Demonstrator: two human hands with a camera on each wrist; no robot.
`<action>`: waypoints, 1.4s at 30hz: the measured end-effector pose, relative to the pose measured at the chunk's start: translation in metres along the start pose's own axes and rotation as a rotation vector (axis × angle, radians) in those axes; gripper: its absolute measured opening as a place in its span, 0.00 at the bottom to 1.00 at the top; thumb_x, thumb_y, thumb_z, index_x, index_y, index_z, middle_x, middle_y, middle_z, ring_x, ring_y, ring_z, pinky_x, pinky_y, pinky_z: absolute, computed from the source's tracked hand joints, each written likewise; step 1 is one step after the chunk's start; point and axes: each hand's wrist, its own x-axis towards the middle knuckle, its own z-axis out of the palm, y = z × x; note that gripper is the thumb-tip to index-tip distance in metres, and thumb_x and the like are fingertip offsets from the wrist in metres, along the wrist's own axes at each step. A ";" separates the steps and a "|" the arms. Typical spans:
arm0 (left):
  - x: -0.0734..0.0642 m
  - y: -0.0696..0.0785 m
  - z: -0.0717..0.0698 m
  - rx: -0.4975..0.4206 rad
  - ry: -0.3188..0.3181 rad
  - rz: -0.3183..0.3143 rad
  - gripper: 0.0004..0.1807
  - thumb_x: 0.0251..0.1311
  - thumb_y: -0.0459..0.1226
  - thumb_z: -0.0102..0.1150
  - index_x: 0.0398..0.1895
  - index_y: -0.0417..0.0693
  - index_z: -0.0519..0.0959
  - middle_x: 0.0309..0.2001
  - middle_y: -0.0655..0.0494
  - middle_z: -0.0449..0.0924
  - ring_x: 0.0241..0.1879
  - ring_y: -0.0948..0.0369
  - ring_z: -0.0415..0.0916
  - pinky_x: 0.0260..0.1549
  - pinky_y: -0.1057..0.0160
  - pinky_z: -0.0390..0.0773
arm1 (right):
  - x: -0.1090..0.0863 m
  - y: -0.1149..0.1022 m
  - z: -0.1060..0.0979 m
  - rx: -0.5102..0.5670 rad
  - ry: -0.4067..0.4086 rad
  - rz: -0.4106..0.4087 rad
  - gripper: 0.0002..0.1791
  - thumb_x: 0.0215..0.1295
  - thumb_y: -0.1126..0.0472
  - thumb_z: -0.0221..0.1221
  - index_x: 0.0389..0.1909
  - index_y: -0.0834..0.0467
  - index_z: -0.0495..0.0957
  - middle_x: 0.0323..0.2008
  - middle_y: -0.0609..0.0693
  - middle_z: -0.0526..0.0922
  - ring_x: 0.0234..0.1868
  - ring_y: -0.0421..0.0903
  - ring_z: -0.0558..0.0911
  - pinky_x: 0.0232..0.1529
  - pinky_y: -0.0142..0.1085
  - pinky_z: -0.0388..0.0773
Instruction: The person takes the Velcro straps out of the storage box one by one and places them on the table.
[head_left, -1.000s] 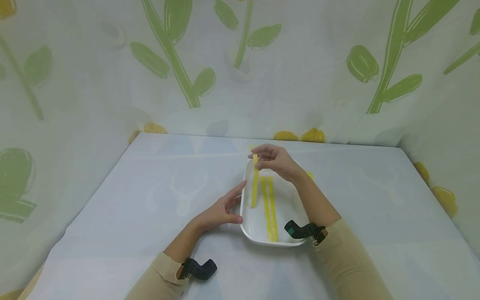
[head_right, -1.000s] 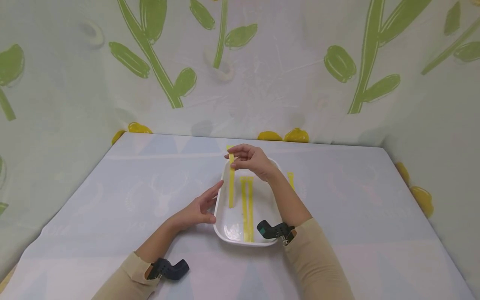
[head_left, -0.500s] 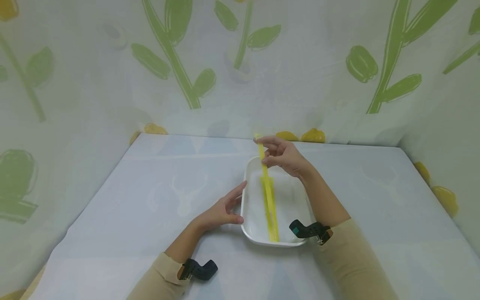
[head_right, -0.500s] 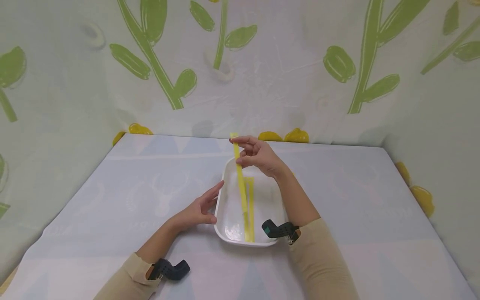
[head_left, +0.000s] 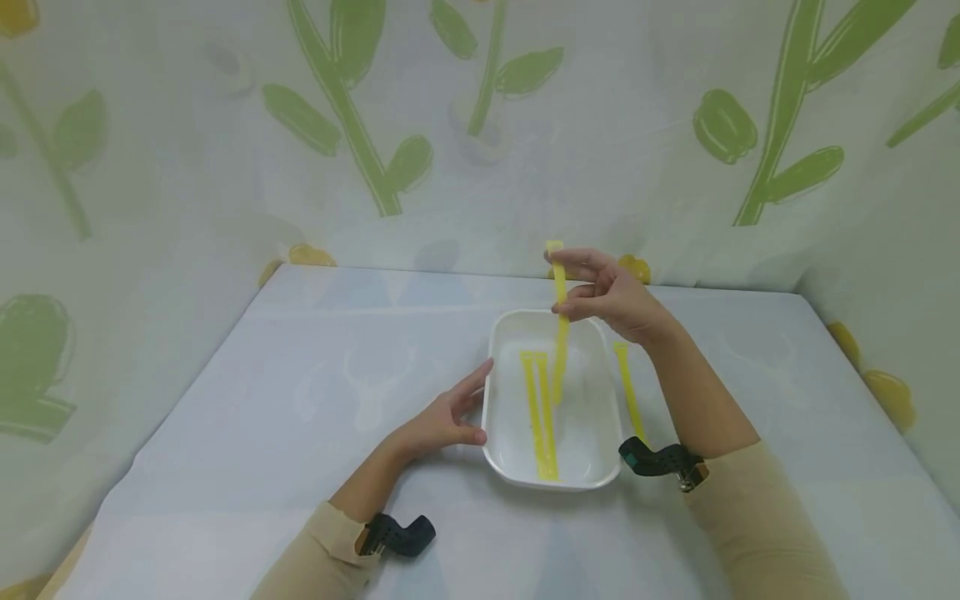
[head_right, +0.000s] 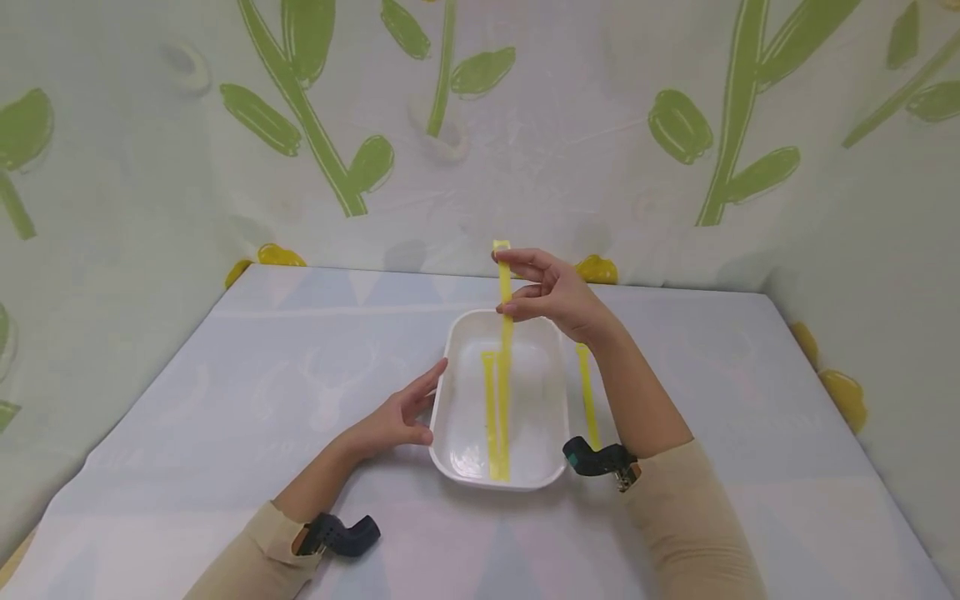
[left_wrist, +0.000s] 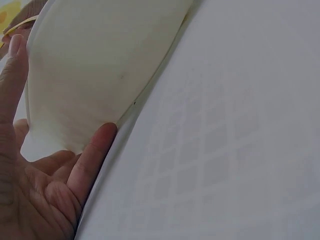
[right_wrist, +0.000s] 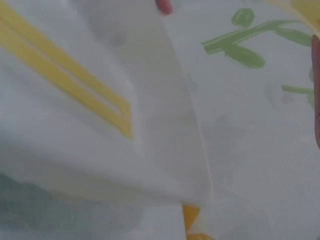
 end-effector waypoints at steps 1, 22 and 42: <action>0.000 0.000 0.000 0.007 0.001 0.002 0.60 0.43 0.55 0.72 0.76 0.58 0.43 0.76 0.61 0.38 0.73 0.51 0.47 0.65 0.49 0.59 | -0.002 -0.002 -0.002 -0.001 0.000 -0.002 0.33 0.55 0.81 0.57 0.60 0.53 0.71 0.62 0.45 0.71 0.33 0.42 0.84 0.40 0.34 0.82; 0.006 -0.002 0.006 0.026 -0.004 0.053 0.64 0.40 0.61 0.69 0.76 0.49 0.43 0.76 0.57 0.37 0.72 0.49 0.48 0.64 0.51 0.60 | -0.077 -0.014 -0.055 -0.142 0.107 0.105 0.40 0.56 0.81 0.56 0.69 0.55 0.61 0.74 0.59 0.45 0.34 0.41 0.85 0.42 0.32 0.81; 0.006 -0.001 0.006 0.020 -0.016 0.043 0.65 0.39 0.61 0.68 0.76 0.50 0.42 0.76 0.58 0.36 0.73 0.49 0.47 0.63 0.53 0.63 | -0.130 0.015 -0.084 -0.347 0.152 0.221 0.37 0.59 0.75 0.59 0.68 0.53 0.62 0.60 0.27 0.69 0.35 0.45 0.86 0.40 0.33 0.82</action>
